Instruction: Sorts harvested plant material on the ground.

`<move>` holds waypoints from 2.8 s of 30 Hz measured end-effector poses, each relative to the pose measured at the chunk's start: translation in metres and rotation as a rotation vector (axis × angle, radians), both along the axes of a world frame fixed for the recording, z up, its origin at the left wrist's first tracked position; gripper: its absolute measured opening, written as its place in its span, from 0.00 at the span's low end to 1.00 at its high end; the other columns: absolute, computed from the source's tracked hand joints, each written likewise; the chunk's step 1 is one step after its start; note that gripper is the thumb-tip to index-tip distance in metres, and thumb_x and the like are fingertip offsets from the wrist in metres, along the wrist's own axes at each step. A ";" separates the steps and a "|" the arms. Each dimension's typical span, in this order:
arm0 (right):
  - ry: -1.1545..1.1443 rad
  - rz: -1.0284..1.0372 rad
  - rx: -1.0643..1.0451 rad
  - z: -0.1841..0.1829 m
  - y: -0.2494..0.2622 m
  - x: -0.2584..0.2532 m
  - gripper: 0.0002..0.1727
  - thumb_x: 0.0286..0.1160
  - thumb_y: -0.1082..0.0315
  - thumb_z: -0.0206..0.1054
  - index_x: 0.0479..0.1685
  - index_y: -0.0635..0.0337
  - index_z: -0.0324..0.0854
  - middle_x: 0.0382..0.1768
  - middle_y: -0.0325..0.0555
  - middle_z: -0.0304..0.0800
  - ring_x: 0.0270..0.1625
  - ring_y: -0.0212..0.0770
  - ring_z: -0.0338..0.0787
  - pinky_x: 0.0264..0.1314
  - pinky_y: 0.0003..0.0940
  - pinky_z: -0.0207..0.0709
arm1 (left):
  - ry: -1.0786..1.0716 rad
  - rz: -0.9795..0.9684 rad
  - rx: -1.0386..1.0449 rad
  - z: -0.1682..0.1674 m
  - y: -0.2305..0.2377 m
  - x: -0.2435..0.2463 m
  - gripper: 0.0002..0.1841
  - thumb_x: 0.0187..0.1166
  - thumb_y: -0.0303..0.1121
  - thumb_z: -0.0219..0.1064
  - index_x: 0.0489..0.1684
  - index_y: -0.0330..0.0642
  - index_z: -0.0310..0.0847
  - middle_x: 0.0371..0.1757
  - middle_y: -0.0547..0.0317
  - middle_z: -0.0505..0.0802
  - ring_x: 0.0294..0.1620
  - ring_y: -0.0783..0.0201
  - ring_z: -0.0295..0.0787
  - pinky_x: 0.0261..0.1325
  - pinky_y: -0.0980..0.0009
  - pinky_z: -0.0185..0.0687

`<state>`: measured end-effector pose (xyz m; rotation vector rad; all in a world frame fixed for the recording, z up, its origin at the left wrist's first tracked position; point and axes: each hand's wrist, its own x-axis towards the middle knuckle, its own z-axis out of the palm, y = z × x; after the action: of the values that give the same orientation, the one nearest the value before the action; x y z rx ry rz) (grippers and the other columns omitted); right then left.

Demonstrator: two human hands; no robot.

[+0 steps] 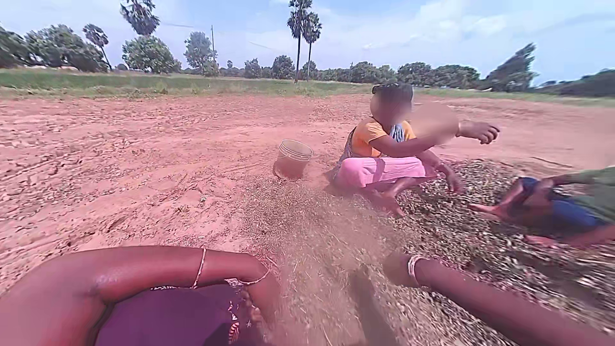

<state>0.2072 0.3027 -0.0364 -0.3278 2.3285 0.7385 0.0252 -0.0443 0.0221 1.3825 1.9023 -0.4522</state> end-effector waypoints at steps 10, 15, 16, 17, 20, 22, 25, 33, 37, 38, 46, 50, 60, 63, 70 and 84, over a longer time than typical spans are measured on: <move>-0.162 -0.623 -0.114 0.015 -0.016 -0.023 0.13 0.84 0.72 0.62 0.50 0.76 0.86 0.55 0.73 0.88 0.63 0.73 0.87 0.64 0.70 0.75 | -0.287 -0.095 -0.247 -0.029 0.020 -0.038 0.25 0.87 0.49 0.61 0.26 0.35 0.82 0.14 0.65 0.76 0.15 0.72 0.67 0.29 0.71 0.68; -0.167 -0.614 -0.110 0.017 -0.018 -0.023 0.13 0.85 0.73 0.60 0.50 0.77 0.85 0.55 0.74 0.88 0.63 0.73 0.86 0.64 0.71 0.75 | -0.288 -0.075 -0.236 -0.034 0.019 -0.038 0.23 0.86 0.47 0.64 0.27 0.35 0.83 0.16 0.64 0.79 0.17 0.71 0.71 0.31 0.71 0.70; -0.169 -0.615 -0.106 0.018 -0.019 -0.023 0.13 0.85 0.73 0.61 0.51 0.77 0.85 0.55 0.74 0.88 0.63 0.73 0.86 0.64 0.71 0.75 | -0.288 -0.074 -0.225 -0.035 0.019 -0.038 0.23 0.85 0.47 0.65 0.24 0.36 0.82 0.15 0.65 0.78 0.16 0.72 0.70 0.29 0.72 0.69; -0.170 -0.613 -0.103 0.018 -0.020 -0.023 0.12 0.84 0.74 0.61 0.51 0.77 0.85 0.56 0.74 0.88 0.63 0.73 0.86 0.65 0.71 0.75 | -0.288 -0.071 -0.227 -0.034 0.019 -0.038 0.23 0.85 0.47 0.65 0.23 0.35 0.81 0.14 0.65 0.77 0.15 0.71 0.69 0.29 0.71 0.68; -0.181 -0.599 -0.096 0.021 -0.023 -0.025 0.12 0.84 0.75 0.60 0.53 0.75 0.86 0.57 0.73 0.88 0.64 0.73 0.86 0.65 0.70 0.75 | -0.295 -0.042 -0.241 -0.034 0.018 -0.038 0.25 0.86 0.46 0.64 0.21 0.35 0.80 0.12 0.66 0.74 0.13 0.72 0.66 0.27 0.73 0.66; -0.185 -0.592 -0.099 0.022 -0.023 -0.025 0.13 0.84 0.75 0.60 0.54 0.75 0.86 0.58 0.73 0.88 0.65 0.72 0.86 0.67 0.69 0.75 | -0.305 -0.041 -0.244 -0.035 0.017 -0.038 0.25 0.87 0.45 0.63 0.18 0.36 0.79 0.10 0.67 0.73 0.11 0.72 0.66 0.24 0.74 0.65; -0.194 -0.567 -0.087 0.020 -0.022 -0.026 0.12 0.83 0.75 0.61 0.53 0.75 0.86 0.56 0.73 0.88 0.64 0.72 0.86 0.66 0.69 0.75 | -0.300 -0.055 -0.247 -0.034 0.017 -0.038 0.24 0.88 0.46 0.62 0.20 0.37 0.79 0.12 0.66 0.73 0.12 0.72 0.66 0.25 0.74 0.65; -0.186 -0.579 -0.100 0.020 -0.020 -0.025 0.12 0.83 0.76 0.62 0.53 0.75 0.86 0.57 0.73 0.88 0.65 0.73 0.86 0.67 0.70 0.75 | -0.289 -0.083 -0.262 -0.034 0.020 -0.042 0.25 0.87 0.49 0.62 0.22 0.38 0.81 0.12 0.67 0.75 0.13 0.72 0.67 0.25 0.73 0.66; -0.192 -0.581 -0.101 0.016 -0.019 -0.024 0.12 0.83 0.76 0.61 0.52 0.76 0.86 0.57 0.74 0.87 0.65 0.73 0.86 0.67 0.70 0.75 | -0.315 -0.049 -0.265 -0.037 0.019 -0.042 0.24 0.87 0.47 0.62 0.20 0.40 0.80 0.10 0.68 0.73 0.11 0.74 0.65 0.22 0.76 0.63; -0.194 -0.583 -0.098 0.016 -0.019 -0.024 0.12 0.84 0.76 0.61 0.53 0.76 0.85 0.57 0.74 0.87 0.65 0.73 0.86 0.67 0.70 0.75 | -0.318 -0.048 -0.262 -0.037 0.019 -0.042 0.24 0.87 0.48 0.62 0.20 0.39 0.80 0.11 0.68 0.73 0.11 0.73 0.65 0.22 0.75 0.63; -0.197 -0.580 -0.096 0.019 -0.020 -0.025 0.12 0.84 0.76 0.60 0.54 0.76 0.86 0.58 0.74 0.87 0.65 0.73 0.86 0.67 0.69 0.74 | -0.314 -0.098 -0.262 -0.036 0.020 -0.043 0.24 0.88 0.47 0.62 0.21 0.39 0.81 0.13 0.68 0.76 0.13 0.73 0.67 0.24 0.74 0.64; -0.186 -0.616 -0.111 0.025 -0.024 -0.025 0.12 0.85 0.75 0.60 0.54 0.75 0.85 0.57 0.74 0.87 0.65 0.73 0.86 0.66 0.70 0.75 | -0.314 -0.094 -0.278 -0.034 0.020 -0.042 0.24 0.88 0.46 0.61 0.21 0.39 0.81 0.13 0.68 0.75 0.13 0.73 0.66 0.24 0.74 0.64; -0.187 -0.589 -0.117 0.022 -0.020 -0.023 0.13 0.85 0.75 0.59 0.54 0.75 0.86 0.57 0.74 0.88 0.65 0.73 0.86 0.67 0.70 0.75 | -0.304 -0.077 -0.287 -0.032 0.020 -0.040 0.24 0.88 0.47 0.61 0.21 0.40 0.80 0.12 0.70 0.74 0.11 0.75 0.64 0.22 0.76 0.60; -0.186 -0.595 -0.118 0.020 -0.019 -0.024 0.12 0.85 0.75 0.60 0.53 0.75 0.86 0.57 0.74 0.87 0.65 0.74 0.86 0.67 0.70 0.75 | -0.317 -0.071 -0.288 -0.029 0.019 -0.039 0.23 0.89 0.46 0.61 0.21 0.40 0.80 0.12 0.69 0.74 0.12 0.75 0.64 0.22 0.77 0.61; -0.191 -0.599 -0.114 0.017 -0.018 -0.024 0.12 0.84 0.75 0.61 0.54 0.74 0.86 0.57 0.73 0.88 0.65 0.73 0.86 0.67 0.70 0.75 | -0.328 -0.065 -0.267 -0.031 0.018 -0.040 0.24 0.89 0.46 0.60 0.20 0.39 0.79 0.11 0.69 0.74 0.11 0.74 0.65 0.23 0.76 0.62; -0.135 -0.566 -0.124 0.033 -0.032 -0.023 0.14 0.87 0.75 0.58 0.55 0.78 0.85 0.59 0.75 0.87 0.66 0.74 0.85 0.70 0.68 0.73 | -0.316 -0.071 -0.293 -0.029 0.016 -0.041 0.23 0.89 0.47 0.60 0.27 0.37 0.82 0.15 0.66 0.76 0.15 0.72 0.68 0.27 0.71 0.68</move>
<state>0.1841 0.2707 -0.0034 0.2214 2.1837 0.2850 -0.0162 -0.0281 -0.0067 1.2462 1.4724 -0.4934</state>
